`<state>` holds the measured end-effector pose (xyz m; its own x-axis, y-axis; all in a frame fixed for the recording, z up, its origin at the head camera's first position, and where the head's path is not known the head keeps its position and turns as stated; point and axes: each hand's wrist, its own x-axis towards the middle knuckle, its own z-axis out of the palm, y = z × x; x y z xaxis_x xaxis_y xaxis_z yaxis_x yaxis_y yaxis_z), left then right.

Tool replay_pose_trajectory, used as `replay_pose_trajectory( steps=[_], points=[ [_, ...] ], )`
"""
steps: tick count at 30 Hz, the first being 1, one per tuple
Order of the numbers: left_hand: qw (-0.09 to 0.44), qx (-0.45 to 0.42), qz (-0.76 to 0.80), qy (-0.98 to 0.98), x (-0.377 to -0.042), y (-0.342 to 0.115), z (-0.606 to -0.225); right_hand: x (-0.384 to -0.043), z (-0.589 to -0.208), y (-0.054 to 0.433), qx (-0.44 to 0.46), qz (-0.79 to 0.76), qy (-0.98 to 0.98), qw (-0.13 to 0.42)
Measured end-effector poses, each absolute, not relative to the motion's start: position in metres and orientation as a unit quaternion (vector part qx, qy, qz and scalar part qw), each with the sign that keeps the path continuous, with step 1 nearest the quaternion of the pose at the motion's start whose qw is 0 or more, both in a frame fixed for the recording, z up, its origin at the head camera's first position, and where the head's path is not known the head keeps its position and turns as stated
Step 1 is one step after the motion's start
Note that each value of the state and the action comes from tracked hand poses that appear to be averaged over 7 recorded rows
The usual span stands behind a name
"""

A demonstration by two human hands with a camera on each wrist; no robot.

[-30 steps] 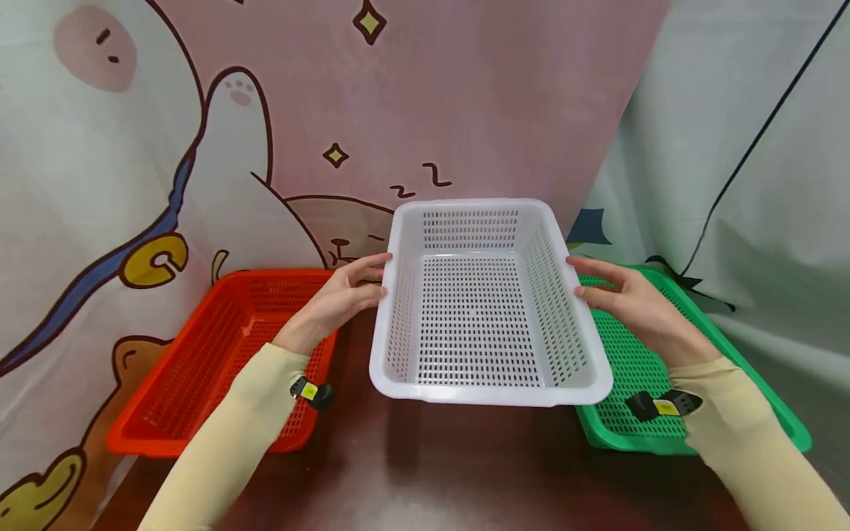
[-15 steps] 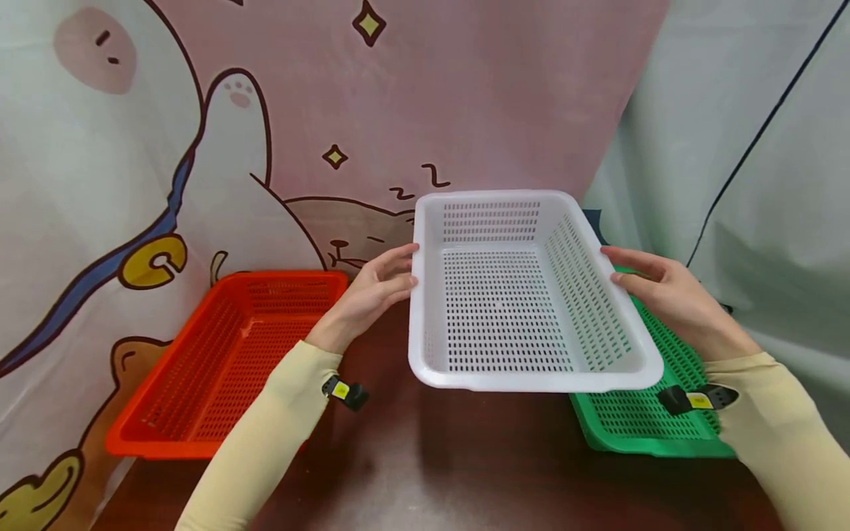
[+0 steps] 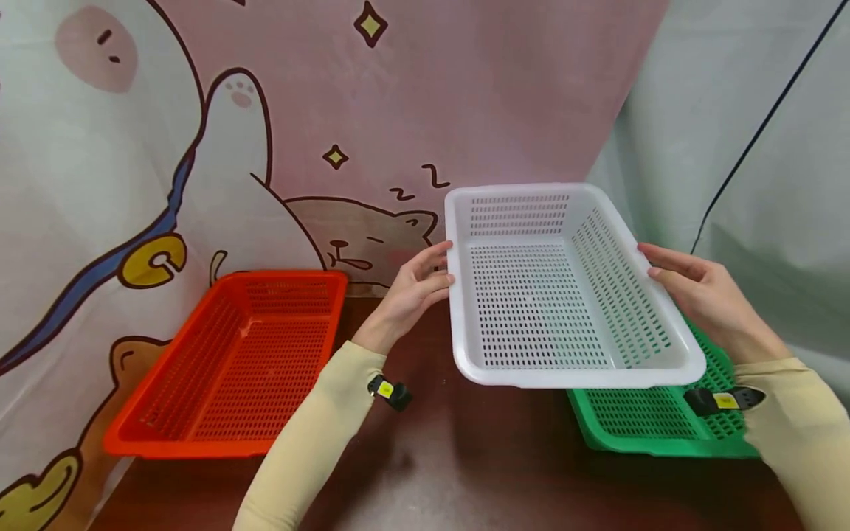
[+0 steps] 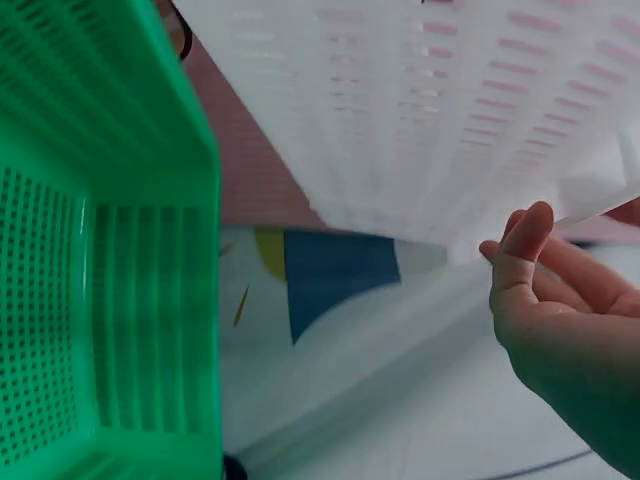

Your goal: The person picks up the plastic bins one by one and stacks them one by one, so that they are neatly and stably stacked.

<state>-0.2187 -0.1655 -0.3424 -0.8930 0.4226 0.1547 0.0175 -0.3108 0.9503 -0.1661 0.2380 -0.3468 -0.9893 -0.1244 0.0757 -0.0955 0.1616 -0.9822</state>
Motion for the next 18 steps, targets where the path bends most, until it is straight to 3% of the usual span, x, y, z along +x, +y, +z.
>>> replay_pose_trajectory(
  steps=[14, 18],
  points=[
    [0.143, 0.202, 0.800, 0.547, -0.225, -0.166, -0.352, -0.165, -0.365, 0.230, -0.081, -0.759, 0.645, 0.035],
    [0.152, 0.215, 0.802, 0.536, -0.220, -0.154, -0.357, -0.162, -0.372, 0.241, -0.150, -0.824, 0.538, 0.093]
  ],
)
